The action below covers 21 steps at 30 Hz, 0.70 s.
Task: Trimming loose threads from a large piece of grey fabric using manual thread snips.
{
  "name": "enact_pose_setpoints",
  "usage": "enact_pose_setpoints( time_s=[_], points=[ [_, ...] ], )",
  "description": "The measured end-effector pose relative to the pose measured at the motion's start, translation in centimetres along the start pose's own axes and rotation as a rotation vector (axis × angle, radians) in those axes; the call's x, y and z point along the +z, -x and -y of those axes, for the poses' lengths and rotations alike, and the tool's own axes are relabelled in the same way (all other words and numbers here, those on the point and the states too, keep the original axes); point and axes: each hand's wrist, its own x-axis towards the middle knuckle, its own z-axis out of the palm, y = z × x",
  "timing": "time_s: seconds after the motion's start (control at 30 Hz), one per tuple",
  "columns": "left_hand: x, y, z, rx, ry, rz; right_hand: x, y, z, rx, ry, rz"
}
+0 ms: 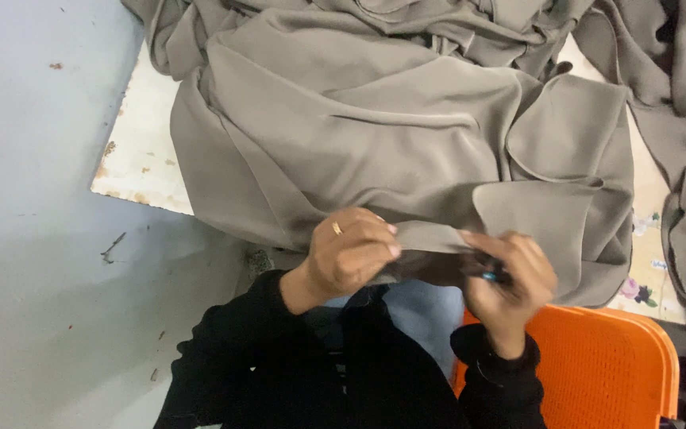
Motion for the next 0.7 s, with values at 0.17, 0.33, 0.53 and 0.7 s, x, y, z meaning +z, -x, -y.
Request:
enact_pose_setpoints(
  time_s=[0.17, 0.33, 0.53, 0.7],
  points=[
    [-1.6, 3.2, 2.2, -0.059, 0.037, 0.07, -1.6, 2.0, -2.8, -0.07, 0.123, -0.058],
    [-2.8, 3.8, 1.4, -0.039, 0.123, 0.314, -1.7, 1.6, 0.1, 0.07, 0.227, 0.075],
    [-2.4, 2.0, 0.1, -0.074, 0.181, 0.364, -0.1, 1.2, 1.1, -0.085, 0.099, 0.116],
    [-1.9, -0.3, 0.0, 0.188, -0.089, 0.254, 0.2, 3.3, 0.1, -0.125, -0.137, 0.009]
  ],
)
